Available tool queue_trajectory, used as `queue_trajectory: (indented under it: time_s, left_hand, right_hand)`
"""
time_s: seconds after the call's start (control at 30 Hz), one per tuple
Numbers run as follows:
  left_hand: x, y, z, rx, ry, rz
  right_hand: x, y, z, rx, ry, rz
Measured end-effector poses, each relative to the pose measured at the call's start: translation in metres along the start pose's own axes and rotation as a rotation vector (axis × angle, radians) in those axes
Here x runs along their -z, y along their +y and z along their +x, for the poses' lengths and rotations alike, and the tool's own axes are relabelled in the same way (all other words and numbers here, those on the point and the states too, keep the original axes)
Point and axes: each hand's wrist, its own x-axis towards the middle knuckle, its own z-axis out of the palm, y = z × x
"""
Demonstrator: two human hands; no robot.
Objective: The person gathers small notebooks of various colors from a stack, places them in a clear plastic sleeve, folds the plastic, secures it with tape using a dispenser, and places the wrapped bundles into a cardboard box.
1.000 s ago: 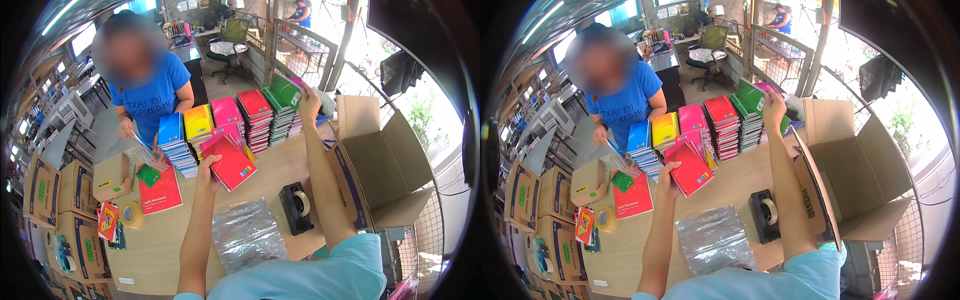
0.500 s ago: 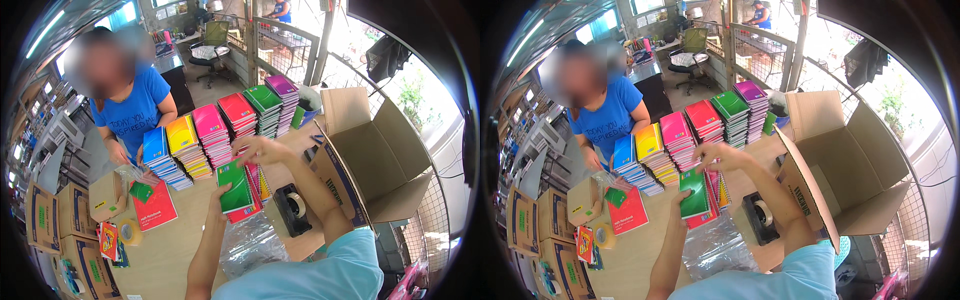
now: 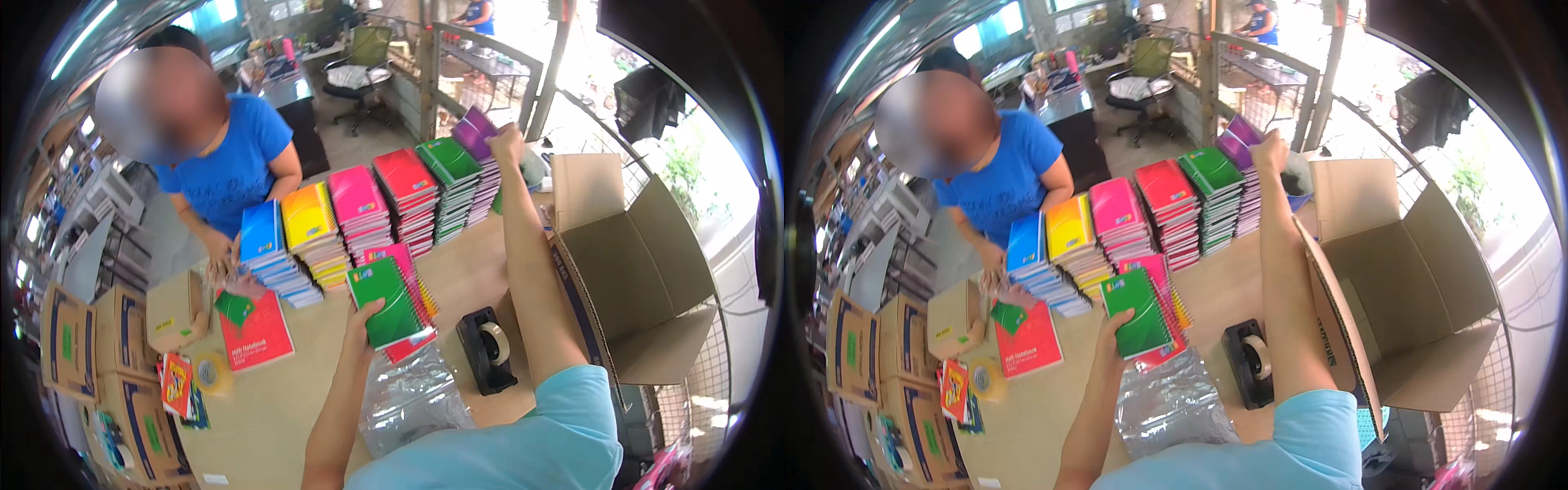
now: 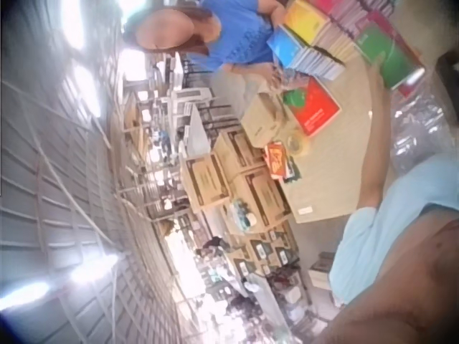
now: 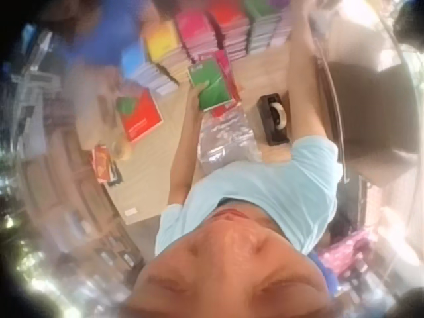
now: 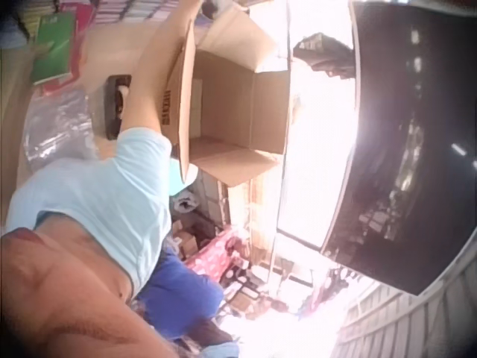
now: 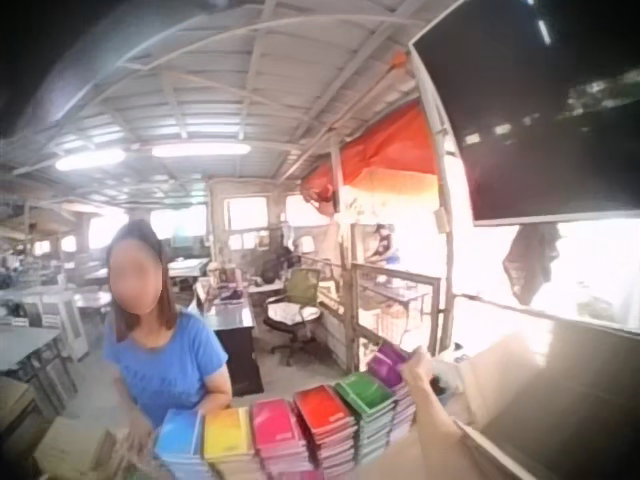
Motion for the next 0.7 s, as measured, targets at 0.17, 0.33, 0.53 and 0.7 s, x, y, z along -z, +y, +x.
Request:
queue_trajectory:
  time_s: [0.17, 0.33, 0.53, 0.7]
  left_hand:
    - [0.003, -0.003, -0.013, -0.002, -0.015, -0.032]
    - [0.022, -0.006, -0.042, -0.031, 0.010, 0.015]
    - [0.040, -0.018, -0.100, 0.195, -0.172, -0.180]
    - [0.045, -0.043, -0.165, 0.154, 0.089, -0.149]
  right_hand:
    - [0.032, -0.012, -0.088, -0.045, -0.143, 1.207]
    - [0.104, -0.031, -0.232, 0.070, -1.072, 1.077]
    - [0.108, -0.089, -0.310, 0.585, -1.747, 0.438]
    - [0.109, -0.078, -0.389, 1.119, -1.210, 0.108]
